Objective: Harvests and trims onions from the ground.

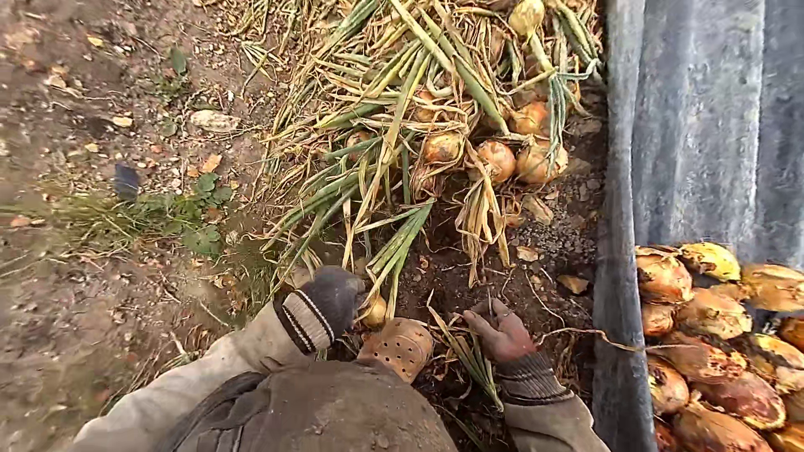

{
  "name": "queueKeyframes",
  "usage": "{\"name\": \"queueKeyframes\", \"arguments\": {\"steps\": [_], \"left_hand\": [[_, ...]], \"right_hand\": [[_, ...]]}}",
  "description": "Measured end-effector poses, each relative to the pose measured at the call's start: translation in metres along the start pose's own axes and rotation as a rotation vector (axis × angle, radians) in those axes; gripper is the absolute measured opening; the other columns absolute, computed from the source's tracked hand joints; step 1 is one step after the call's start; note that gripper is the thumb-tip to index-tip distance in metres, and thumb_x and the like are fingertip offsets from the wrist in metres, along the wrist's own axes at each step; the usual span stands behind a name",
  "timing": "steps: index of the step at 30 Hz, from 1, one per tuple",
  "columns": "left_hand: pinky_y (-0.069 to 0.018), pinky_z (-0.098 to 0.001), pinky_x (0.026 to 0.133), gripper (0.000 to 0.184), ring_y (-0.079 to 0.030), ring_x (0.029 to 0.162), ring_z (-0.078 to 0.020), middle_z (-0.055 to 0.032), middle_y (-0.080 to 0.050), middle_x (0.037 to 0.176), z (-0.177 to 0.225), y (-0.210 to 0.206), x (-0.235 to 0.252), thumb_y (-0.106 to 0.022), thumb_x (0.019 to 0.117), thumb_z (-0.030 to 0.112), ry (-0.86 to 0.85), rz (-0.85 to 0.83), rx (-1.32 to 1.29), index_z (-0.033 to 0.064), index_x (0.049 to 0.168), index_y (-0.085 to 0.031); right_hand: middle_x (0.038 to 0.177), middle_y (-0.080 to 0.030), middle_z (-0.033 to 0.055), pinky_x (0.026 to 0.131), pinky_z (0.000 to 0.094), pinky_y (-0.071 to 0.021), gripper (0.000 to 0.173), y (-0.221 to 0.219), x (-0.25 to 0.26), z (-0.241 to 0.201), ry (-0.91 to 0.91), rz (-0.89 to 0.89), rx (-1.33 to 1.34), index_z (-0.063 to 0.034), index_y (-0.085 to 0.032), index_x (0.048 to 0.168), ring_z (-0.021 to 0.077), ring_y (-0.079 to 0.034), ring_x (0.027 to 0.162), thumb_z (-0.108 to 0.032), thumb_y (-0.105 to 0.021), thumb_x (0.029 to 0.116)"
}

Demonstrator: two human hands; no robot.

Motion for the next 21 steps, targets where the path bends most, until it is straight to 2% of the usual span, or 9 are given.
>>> {"name": "queueKeyframes", "arguments": {"steps": [2,4,6,8,13,15,18,20,21], "left_hand": [[-0.0451,-0.0549,0.105,0.029,-0.065,0.115,-0.0335,-0.0138,-0.072,0.112,0.022,-0.008,-0.003,-0.051,0.1053,0.025,-0.176,-0.02,-0.113,0.0075,0.113,-0.073],[-0.0452,-0.0491,0.105,0.026,-0.066,0.109,-0.0289,-0.0117,-0.073,0.104,0.034,0.005,-0.009,-0.056,0.1042,0.024,-0.317,0.114,-0.301,0.0064,0.105,-0.076],[-0.0505,-0.0406,0.097,0.022,-0.067,0.098,-0.0206,-0.0073,-0.073,0.093,0.034,0.02,-0.013,-0.063,0.101,0.022,-0.437,0.282,-0.531,0.0064,0.095,-0.077],[-0.0533,-0.0271,0.086,0.019,-0.065,0.089,-0.0077,-0.0012,-0.07,0.091,0.033,0.025,-0.013,-0.063,0.1016,0.022,-0.466,0.224,-0.805,0.0068,0.096,-0.075],[-0.0521,-0.0184,0.05,0.013,-0.058,0.054,-0.0009,0.0078,-0.065,0.07,0.058,0.013,-0.023,-0.055,0.1022,0.018,-0.328,0.081,-1.411,0.0134,0.1,-0.067],[-0.051,-0.0186,0.049,0.016,-0.058,0.053,-0.002,0.0071,-0.065,0.07,0.066,0.006,-0.023,-0.055,0.1037,0.024,-0.323,0.103,-1.438,0.0142,0.103,-0.067],[-0.0492,-0.0158,0.05,0.023,-0.057,0.054,0.0023,0.0128,-0.063,0.067,0.065,0.011,-0.021,-0.063,0.0982,0.043,-0.404,0.22,-1.304,0.0216,0.091,-0.068],[-0.049,-0.0129,0.052,0.022,-0.057,0.057,0.0065,0.0167,-0.063,0.068,0.069,0.015,-0.025,-0.065,0.0964,0.042,-0.487,0.341,-1.206,0.0214,0.088,-0.069],[-0.0508,-0.0121,0.057,0.028,-0.06,0.063,0.0083,0.018,-0.065,0.072,0.071,0.016,-0.026,-0.069,0.0943,0.048,-0.545,0.393,-1.147,0.0215,0.088,-0.071]], "right_hand": [[0.078,-0.062,0.0036,0.063,0.0394,-0.0532,0.055,-0.011,-0.007,-0.015,0.007,-0.056,0.037,-0.0045,-0.063,0.115,0.015,-0.059,0.064,-0.046,-0.078,0.0814],[0.068,-0.055,-0.0025,0.053,0.0329,-0.0489,0.066,-0.022,-0.017,-0.027,0.026,-0.109,0.095,-0.0042,-0.062,0.116,0.0099,-0.051,0.053,-0.049,-0.084,0.0733],[0.066,-0.054,-0.0065,0.05,0.0286,-0.0469,0.078,-0.029,-0.027,-0.038,0.08,-0.153,0.164,-0.0049,-0.061,0.118,0.0062,-0.049,0.051,-0.058,-0.087,0.0666],[0.069,-0.056,-0.0079,0.052,0.026,-0.0474,0.089,-0.029,-0.038,-0.05,0.191,-0.142,0.281,-0.0056,-0.062,0.116,0.0035,-0.05,0.055,-0.071,-0.086,0.0606],[0.064,-0.056,-0.0085,0.046,0.0235,-0.0466,0.08,-0.031,-0.06,-0.078,0.327,0.014,0.638,-0.0117,-0.064,0.106,0.0018,-0.05,0.049,-0.082,-0.073,0.0679],[0.072,-0.061,-0.0077,0.052,0.0237,-0.0498,0.082,-0.028,-0.066,-0.091,0.416,0.124,0.631,-0.0123,-0.067,0.109,0.0008,-0.054,0.056,-0.084,-0.071,0.0683],[0.099,-0.073,-0.0029,0.083,0.029,-0.0596,0.085,-0.018,-0.073,-0.11,0.564,0.236,0.445,-0.0085,-0.068,0.115,0.0008,-0.068,0.092,-0.084,-0.058,0.0785],[0.093,-0.072,-0.0021,0.08,0.0301,-0.0597,0.084,-0.016,-0.078,-0.109,0.578,0.289,0.412,-0.0082,-0.069,0.113,0.0014,-0.067,0.088,-0.085,-0.051,0.0833],[0.081,-0.067,-0.004,0.069,0.0276,-0.0574,0.081,-0.017,-0.079,-0.105,0.564,0.311,0.441,-0.0102,-0.07,0.11,0.0007,-0.063,0.074,-0.085,-0.047,0.086]]}}
Point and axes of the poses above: each hand's wrist, its own x-axis towards the middle knuckle, its own y-axis out of the back of the hand, z = x × y, the point moved 6 cm from there along x, towards the middle knuckle
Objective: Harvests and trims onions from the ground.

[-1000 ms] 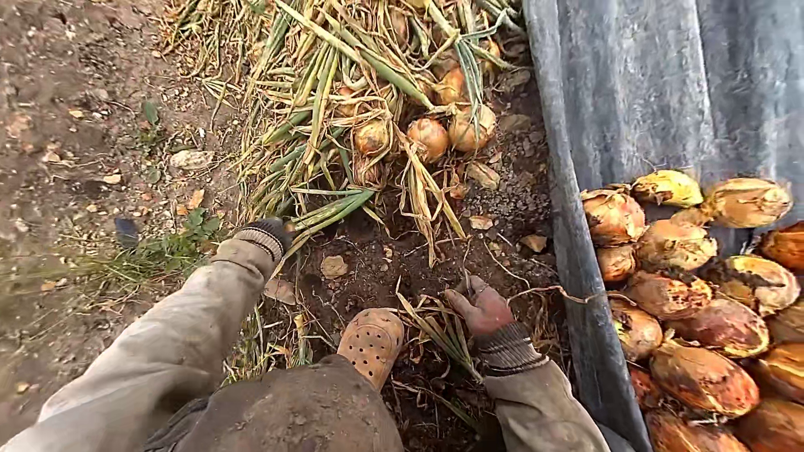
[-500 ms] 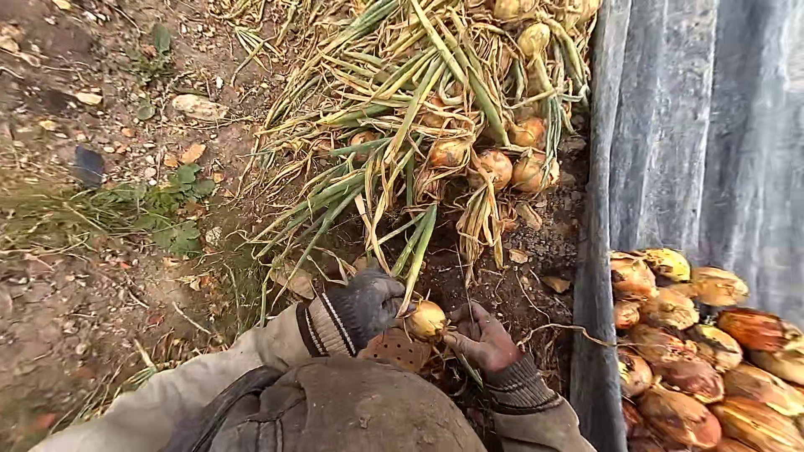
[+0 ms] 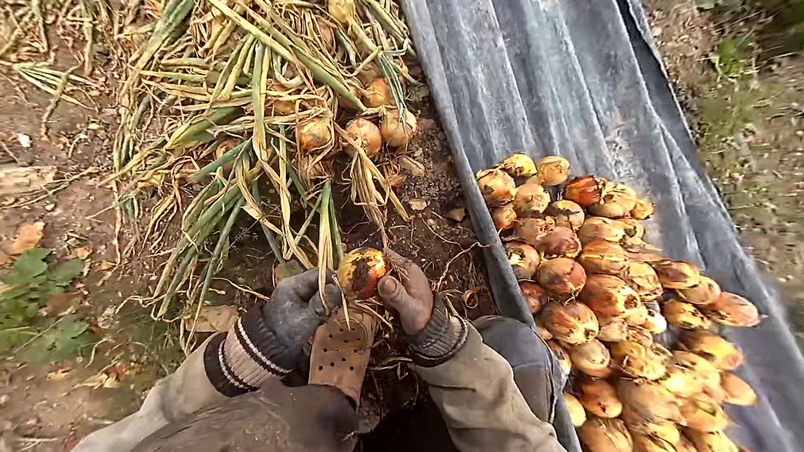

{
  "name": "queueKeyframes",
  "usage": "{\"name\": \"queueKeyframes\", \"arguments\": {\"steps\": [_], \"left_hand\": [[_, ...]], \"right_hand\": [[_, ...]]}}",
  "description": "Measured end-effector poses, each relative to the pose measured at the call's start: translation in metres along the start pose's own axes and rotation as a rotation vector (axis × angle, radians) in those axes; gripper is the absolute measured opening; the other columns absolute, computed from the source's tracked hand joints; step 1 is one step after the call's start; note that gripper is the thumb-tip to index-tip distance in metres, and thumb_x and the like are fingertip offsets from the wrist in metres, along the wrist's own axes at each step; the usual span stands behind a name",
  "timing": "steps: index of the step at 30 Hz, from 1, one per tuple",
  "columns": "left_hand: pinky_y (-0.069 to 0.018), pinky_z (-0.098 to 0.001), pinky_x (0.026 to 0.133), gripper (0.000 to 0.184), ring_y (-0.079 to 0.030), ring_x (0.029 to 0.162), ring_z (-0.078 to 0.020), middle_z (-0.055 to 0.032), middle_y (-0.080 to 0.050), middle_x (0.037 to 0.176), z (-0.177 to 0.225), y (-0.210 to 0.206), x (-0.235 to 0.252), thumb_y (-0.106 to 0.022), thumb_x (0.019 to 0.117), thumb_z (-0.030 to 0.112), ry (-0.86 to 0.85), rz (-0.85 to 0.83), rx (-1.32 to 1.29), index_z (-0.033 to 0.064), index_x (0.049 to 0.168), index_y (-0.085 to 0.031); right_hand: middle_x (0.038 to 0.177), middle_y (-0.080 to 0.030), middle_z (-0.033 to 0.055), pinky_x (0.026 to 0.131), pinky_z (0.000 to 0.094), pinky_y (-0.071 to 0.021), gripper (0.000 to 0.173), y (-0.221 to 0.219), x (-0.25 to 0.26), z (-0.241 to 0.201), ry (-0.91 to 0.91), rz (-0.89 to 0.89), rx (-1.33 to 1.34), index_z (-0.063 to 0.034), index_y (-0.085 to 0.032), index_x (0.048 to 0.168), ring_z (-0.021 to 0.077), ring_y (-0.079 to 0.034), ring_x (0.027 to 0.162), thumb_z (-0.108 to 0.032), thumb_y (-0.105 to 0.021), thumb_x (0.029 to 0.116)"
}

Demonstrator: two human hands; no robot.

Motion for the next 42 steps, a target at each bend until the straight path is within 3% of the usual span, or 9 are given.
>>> {"name": "queueKeyframes", "arguments": {"steps": [3,8,12,15,19,21,28,33,42], "left_hand": [[-0.0571,-0.0162,0.07,0.04,-0.066,0.078,0.0062,0.0116,-0.071,0.083,0.001,0.0,0.007,-0.065,0.0956,0.055,-0.228,-0.057,0.206,0.0164,0.088,-0.075],[-0.0601,-0.0344,0.07,0.046,-0.069,0.076,-0.0103,0.0002,-0.071,0.077,0.022,0.012,0.031,-0.064,0.0945,0.055,-0.47,0.043,0.718,0.0141,0.075,-0.072],[-0.056,-0.0388,0.065,0.034,-0.065,0.069,-0.0125,-0.0034,-0.07,0.08,0.039,0.005,0.066,-0.065,0.0984,0.04,-0.215,0.187,0.74,0.0089,0.089,-0.073],[-0.0597,-0.0373,0.08,0.023,-0.07,0.084,-0.0128,-0.0044,-0.073,0.099,0.041,-0.029,0.082,-0.062,0.1012,0.029,-0.045,-0.276,0.789,0.0115,0.109,-0.074],[-0.0534,-0.0517,0.084,0.032,-0.067,0.092,-0.0263,-0.0116,-0.07,0.102,0.055,-0.095,0.081,-0.046,0.1089,0.034,0.161,-0.867,1.022,0.0128,0.119,-0.068],[-0.0547,-0.0524,0.089,0.034,-0.07,0.098,-0.0268,-0.011,-0.072,0.106,0.069,-0.112,0.107,-0.046,0.1098,0.035,0.092,-0.796,1.119,0.0152,0.124,-0.07],[-0.0568,-0.0659,0.086,0.037,-0.068,0.111,-0.0406,-0.0146,-0.062,0.137,0.08,-0.039,0.283,-0.064,0.0949,0.012,-0.078,-0.339,1.603,0.0201,0.13,-0.068],[-0.0538,-0.068,0.091,0.033,-0.066,0.115,-0.0426,-0.0189,-0.064,0.13,0.035,0.024,0.308,-0.069,0.0933,0.014,0.049,-0.304,1.65,0.0117,0.126,-0.069],[-0.0533,-0.0676,0.091,0.026,-0.062,0.115,-0.0483,-0.0249,-0.067,0.118,0.037,0.144,0.221,-0.075,0.0885,0.02,0.342,0.047,1.765,0.0043,0.109,-0.074]], "right_hand": [[0.055,-0.045,-0.0057,0.042,0.0252,-0.0408,0.072,0.003,-0.002,0.013,-0.101,0.04,0.101,-0.0157,-0.063,0.089,0.0047,-0.043,0.044,-0.083,-0.039,0.0907],[0.062,-0.051,-0.0058,0.055,0.0296,-0.0455,0.059,0.022,0.0,0.029,-0.283,0.097,0.033,-0.0108,-0.068,0.082,0.0047,-0.047,0.054,-0.06,-0.041,0.1011],[0.067,-0.054,0.0025,0.062,0.04,-0.0493,0.066,0.033,0.0,0.054,-0.426,0.116,-0.115,-0.0075,-0.065,0.086,0.0152,-0.053,0.061,-0.059,-0.028,0.1037],[0.107,-0.069,0.0184,0.094,0.0586,-0.0498,0.079,0.026,-0.002,0.075,-0.609,-0.152,-0.231,-0.002,-0.067,0.118,0.0323,-0.066,0.102,-0.066,-0.024,0.1034],[0.07,-0.059,0.006,0.058,0.0391,-0.0516,0.064,0.046,-0.002,0.064,-0.509,0.263,0.134,0.0,-0.065,0.098,0.0158,-0.055,0.059,-0.054,-0.033,0.1063],[0.058,-0.051,-0.0023,0.046,0.0311,-0.0438,0.063,0.077,-0.001,0.045,-0.408,0.395,0.167,-0.0081,-0.06,0.079,0.0087,-0.046,0.047,-0.053,-0.025,0.1063],[0.052,-0.044,-0.0053,0.036,0.0272,-0.0436,0.063,0.178,-0.011,0.008,-0.158,0.729,0.238,-0.0129,-0.053,0.088,0.0073,-0.042,0.037,-0.054,-0.009,0.1081],[0.061,-0.054,-0.0009,0.047,0.033,-0.0461,0.066,0.117,0.005,0.045,-0.34,0.41,0.025,-0.0062,-0.066,0.091,0.0113,-0.047,0.046,-0.053,-0.023,0.1067],[0.089,-0.069,0.0088,0.082,0.0528,-0.0539,0.072,0.038,0.009,0.066,-0.443,-0.087,-0.289,-0.0103,-0.07,0.101,0.0252,-0.068,0.087,-0.065,-0.024,0.1029]]}}
Point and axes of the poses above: each hand's wrist, its own x-axis towards the middle knuckle, its own y-axis out of the back of the hand, z = x × y, the point moved 6 cm from there along x, towards the middle knuckle
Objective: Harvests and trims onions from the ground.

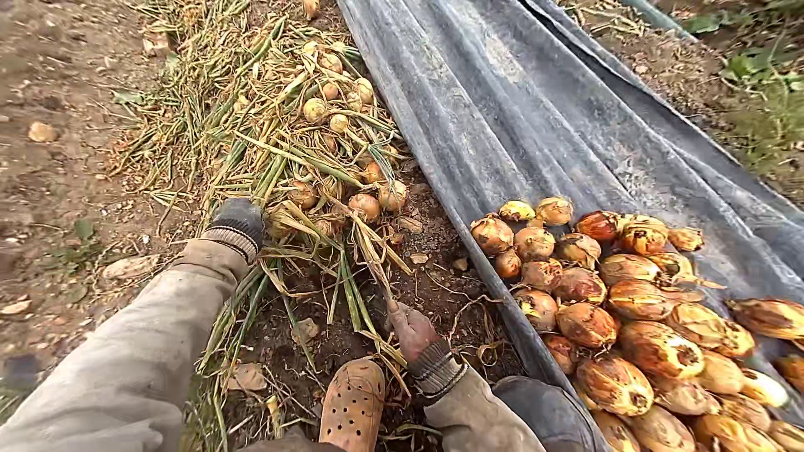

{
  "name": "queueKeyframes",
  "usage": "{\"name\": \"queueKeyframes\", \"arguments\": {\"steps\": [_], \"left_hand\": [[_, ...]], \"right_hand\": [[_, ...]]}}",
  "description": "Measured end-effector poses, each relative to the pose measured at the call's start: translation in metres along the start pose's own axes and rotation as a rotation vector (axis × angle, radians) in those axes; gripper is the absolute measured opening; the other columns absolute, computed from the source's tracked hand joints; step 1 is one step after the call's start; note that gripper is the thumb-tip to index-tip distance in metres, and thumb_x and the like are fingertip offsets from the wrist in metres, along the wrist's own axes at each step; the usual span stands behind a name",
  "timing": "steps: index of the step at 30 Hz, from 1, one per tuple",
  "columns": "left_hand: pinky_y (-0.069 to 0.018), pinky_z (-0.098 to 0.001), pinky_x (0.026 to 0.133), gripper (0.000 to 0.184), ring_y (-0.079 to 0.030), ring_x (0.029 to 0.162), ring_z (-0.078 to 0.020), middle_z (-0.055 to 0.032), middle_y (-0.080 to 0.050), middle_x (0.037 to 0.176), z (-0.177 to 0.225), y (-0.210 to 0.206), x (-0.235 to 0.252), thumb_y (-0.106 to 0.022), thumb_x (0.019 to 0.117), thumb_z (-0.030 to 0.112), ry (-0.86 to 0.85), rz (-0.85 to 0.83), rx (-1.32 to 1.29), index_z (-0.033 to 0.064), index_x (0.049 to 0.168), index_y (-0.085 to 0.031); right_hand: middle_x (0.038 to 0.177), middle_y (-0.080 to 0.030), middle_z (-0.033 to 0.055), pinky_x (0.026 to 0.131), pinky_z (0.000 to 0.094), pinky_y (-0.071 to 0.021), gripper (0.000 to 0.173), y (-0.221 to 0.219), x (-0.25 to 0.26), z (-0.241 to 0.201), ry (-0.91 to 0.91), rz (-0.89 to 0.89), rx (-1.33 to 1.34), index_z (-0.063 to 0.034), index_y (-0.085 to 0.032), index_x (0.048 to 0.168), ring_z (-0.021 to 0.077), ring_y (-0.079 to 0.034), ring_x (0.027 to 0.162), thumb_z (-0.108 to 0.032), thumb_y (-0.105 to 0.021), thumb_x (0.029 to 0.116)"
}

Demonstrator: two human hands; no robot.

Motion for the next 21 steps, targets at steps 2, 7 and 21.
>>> {"name": "queueKeyframes", "arguments": {"steps": [2,7,21], "left_hand": [[-0.0514,-0.068,0.094,0.022,-0.059,0.12,-0.0493,-0.0241,-0.065,0.126,-0.018,-0.008,-0.021,-0.076,0.0887,0.018,-0.008,-0.006,0.001,0.0058,0.107,-0.076],[-0.0454,-0.0655,0.103,0.013,-0.06,0.118,-0.0474,-0.0256,-0.066,0.122,-0.028,-0.003,-0.117,-0.071,0.0926,0.004,-0.08,0.377,-0.499,-0.0049,0.102,-0.073],[-0.0594,-0.0228,0.061,0.046,-0.067,0.069,-0.003,0.0067,-0.069,0.081,0.076,-0.037,-0.254,-0.059,0.0981,0.058,-0.189,-0.021,-1.619,0.0135,0.106,-0.068]], "right_hand": [[0.092,-0.069,0.0099,0.084,0.0536,-0.0531,0.072,-0.004,0.0,-0.001,-0.018,-0.031,-0.031,-0.0102,-0.07,0.104,0.0263,-0.068,0.089,-0.065,-0.023,0.1032],[0.095,-0.068,0.0132,0.088,0.0547,-0.0514,0.069,-0.012,-0.003,-0.009,-0.028,-0.043,-0.007,-0.0071,-0.068,0.113,0.0285,-0.066,0.093,-0.065,-0.031,0.1031],[0.098,-0.074,0.008,0.084,0.0426,-0.0599,0.09,-0.022,-0.045,-0.06,0.387,0.06,0.37,-0.0056,-0.067,0.124,0.0137,-0.071,0.091,-0.085,-0.044,0.0873]]}}
Point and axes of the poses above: each hand's wrist, its own x-axis towards the middle knuckle, its own y-axis out of the back of the hand, z = x × y, the point moved 6 cm from there along x, towards the middle knuckle
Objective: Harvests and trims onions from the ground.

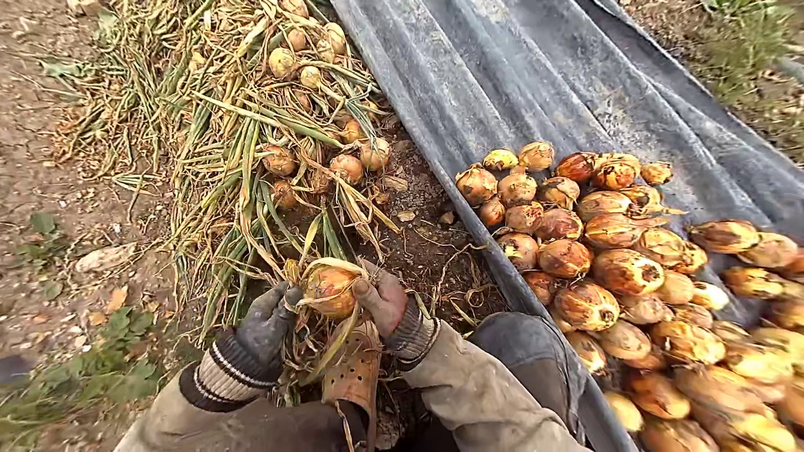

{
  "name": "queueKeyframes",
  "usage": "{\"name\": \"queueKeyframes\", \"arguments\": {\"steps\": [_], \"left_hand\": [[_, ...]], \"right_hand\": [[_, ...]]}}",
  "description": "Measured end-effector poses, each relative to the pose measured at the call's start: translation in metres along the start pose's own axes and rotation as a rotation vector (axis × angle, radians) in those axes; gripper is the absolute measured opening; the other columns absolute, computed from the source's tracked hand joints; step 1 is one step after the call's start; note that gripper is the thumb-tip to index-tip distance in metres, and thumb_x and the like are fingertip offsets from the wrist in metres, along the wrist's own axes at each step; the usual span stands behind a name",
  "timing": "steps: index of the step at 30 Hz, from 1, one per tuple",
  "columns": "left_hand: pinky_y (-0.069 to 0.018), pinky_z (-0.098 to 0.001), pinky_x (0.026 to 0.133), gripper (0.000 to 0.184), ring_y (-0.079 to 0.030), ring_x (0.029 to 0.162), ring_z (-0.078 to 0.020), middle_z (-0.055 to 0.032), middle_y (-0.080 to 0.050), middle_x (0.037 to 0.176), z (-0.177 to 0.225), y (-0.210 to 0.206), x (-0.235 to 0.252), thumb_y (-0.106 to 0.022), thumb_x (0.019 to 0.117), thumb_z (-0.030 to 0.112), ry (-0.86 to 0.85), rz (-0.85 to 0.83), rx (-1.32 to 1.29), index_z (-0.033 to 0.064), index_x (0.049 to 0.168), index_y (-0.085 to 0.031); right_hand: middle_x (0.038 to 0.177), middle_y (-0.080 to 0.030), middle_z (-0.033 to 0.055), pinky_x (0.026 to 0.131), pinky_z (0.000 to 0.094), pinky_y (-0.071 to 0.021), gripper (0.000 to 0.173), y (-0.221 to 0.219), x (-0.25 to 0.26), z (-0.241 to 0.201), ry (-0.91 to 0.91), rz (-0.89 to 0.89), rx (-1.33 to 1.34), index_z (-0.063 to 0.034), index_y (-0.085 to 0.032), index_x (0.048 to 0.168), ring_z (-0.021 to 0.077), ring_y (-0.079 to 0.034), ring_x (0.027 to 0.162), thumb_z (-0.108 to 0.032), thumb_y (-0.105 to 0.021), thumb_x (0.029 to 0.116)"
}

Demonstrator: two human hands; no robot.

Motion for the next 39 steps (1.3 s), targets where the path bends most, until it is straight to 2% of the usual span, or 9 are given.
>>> {"name": "queueKeyframes", "arguments": {"steps": [5,13,18,21,27,32,35,38,39], "left_hand": [[-0.0572,-0.0198,0.063,0.069,-0.066,0.071,0.0026,0.0088,-0.072,0.082,0.005,-0.007,0.021,-0.062,0.0834,0.079,-0.158,-0.138,0.288,0.0131,0.101,-0.074],[-0.0588,-0.0575,0.079,0.027,-0.074,0.089,-0.0288,-0.0128,-0.075,0.095,0.035,0.005,0.064,-0.069,0.0933,0.032,-0.443,0.052,0.867,0.0066,0.098,-0.076],[-0.0569,-0.0523,0.093,0.039,-0.07,0.104,-0.0252,-0.0156,-0.071,0.118,0.043,-0.018,0.088,-0.069,0.0962,0.013,-0.141,-0.046,0.649,0.0057,0.134,-0.062],[-0.0565,-0.0508,0.091,0.031,-0.07,0.1,-0.0233,-0.0109,-0.072,0.11,0.048,-0.059,0.08,-0.071,0.0945,0.028,-0.102,-0.429,0.939,0.0098,0.12,-0.07],[-0.0559,-0.0592,0.084,0.026,-0.071,0.1,-0.0328,-0.0111,-0.074,0.108,0.065,-0.106,0.122,-0.056,0.1036,0.028,-0.104,-0.525,1.309,0.0186,0.123,-0.07],[-0.0508,-0.0679,0.079,0.036,-0.069,0.092,-0.0397,-0.0195,-0.071,0.095,0.105,-0.017,0.2,-0.052,0.1076,0.039,-0.123,-0.213,1.223,0.0083,0.105,-0.071],[-0.0498,-0.0726,0.078,0.033,-0.069,0.093,-0.0471,-0.0243,-0.071,0.097,0.082,0.081,0.184,-0.054,0.1072,0.035,0.005,-0.074,1.411,0.0068,0.11,-0.072],[-0.0512,-0.0727,0.071,0.033,-0.067,0.087,-0.0559,-0.037,-0.068,0.095,0.042,0.173,0.155,-0.059,0.1037,0.022,-0.023,0.016,1.652,-0.0095,0.106,-0.068],[-0.0492,-0.0667,0.097,0.038,-0.062,0.118,-0.0523,-0.0362,-0.063,0.125,0.05,0.168,0.14,-0.053,0.1076,0.022,0.38,0.021,1.736,-0.0093,0.129,-0.06]], "right_hand": [[0.087,-0.073,0.0061,0.08,0.0463,-0.0593,0.075,0.015,0.002,-0.002,-0.022,0.093,-0.101,-0.0086,-0.071,0.112,0.0151,-0.071,0.085,-0.071,-0.03,0.1007],[0.061,-0.055,-0.0012,0.056,0.0391,-0.0488,0.064,0.026,0.004,0.004,-0.054,0.221,-0.172,-0.0124,-0.065,0.074,0.0114,-0.057,0.058,-0.062,-0.036,0.1034],[0.125,-0.067,0.0251,0.108,0.059,-0.0437,0.082,0.017,0.008,0.048,-0.646,-0.195,-0.423,0.0007,-0.065,0.128,0.0378,-0.061,0.124,-0.069,-0.03,0.1029],[0.134,-0.063,0.0249,0.113,0.0564,-0.0402,0.072,0.017,0.013,0.061,-0.653,-0.047,-0.232,0.0006,-0.061,0.135,0.036,-0.057,0.131,-0.061,-0.041,0.1043],[0.062,-0.05,0.0039,0.047,0.0333,-0.0435,0.056,0.064,0.007,0.031,-0.488,0.455,0.192,-0.0055,-0.064,0.104,0.0133,-0.046,0.048,-0.051,-0.032,0.1097],[0.072,-0.057,-0.0083,0.055,0.0226,-0.0485,0.056,0.129,-0.024,-0.039,0.179,0.821,-0.306,-0.0103,-0.063,0.102,-0.0003,-0.052,0.058,-0.059,-0.077,0.0778],[0.078,-0.064,0.0061,0.058,0.0441,-0.0537,0.062,0.098,-0.014,-0.027,-0.017,0.529,-0.538,-0.0059,-0.064,0.103,0.0196,-0.06,0.063,-0.05,-0.088,0.0663],[0.112,-0.068,0.0141,0.088,0.0528,-0.056,0.051,0.05,-0.004,0.0,-0.377,0.036,-0.597,-0.0066,-0.063,0.125,0.0295,-0.069,0.1,-0.031,-0.08,0.0837],[0.117,-0.068,0.0162,0.093,0.054,-0.0538,0.046,0.043,-0.004,0.008,-0.43,-0.048,-0.583,-0.0056,-0.062,0.13,0.0318,-0.068,0.106,-0.025,-0.074,0.0901]]}}
Point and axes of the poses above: each hand's wrist, its own x-axis towards the middle knuckle, its own y-axis out of the back of the hand, z = x × y, the point moved 6 cm from there along x, towards the middle knuckle
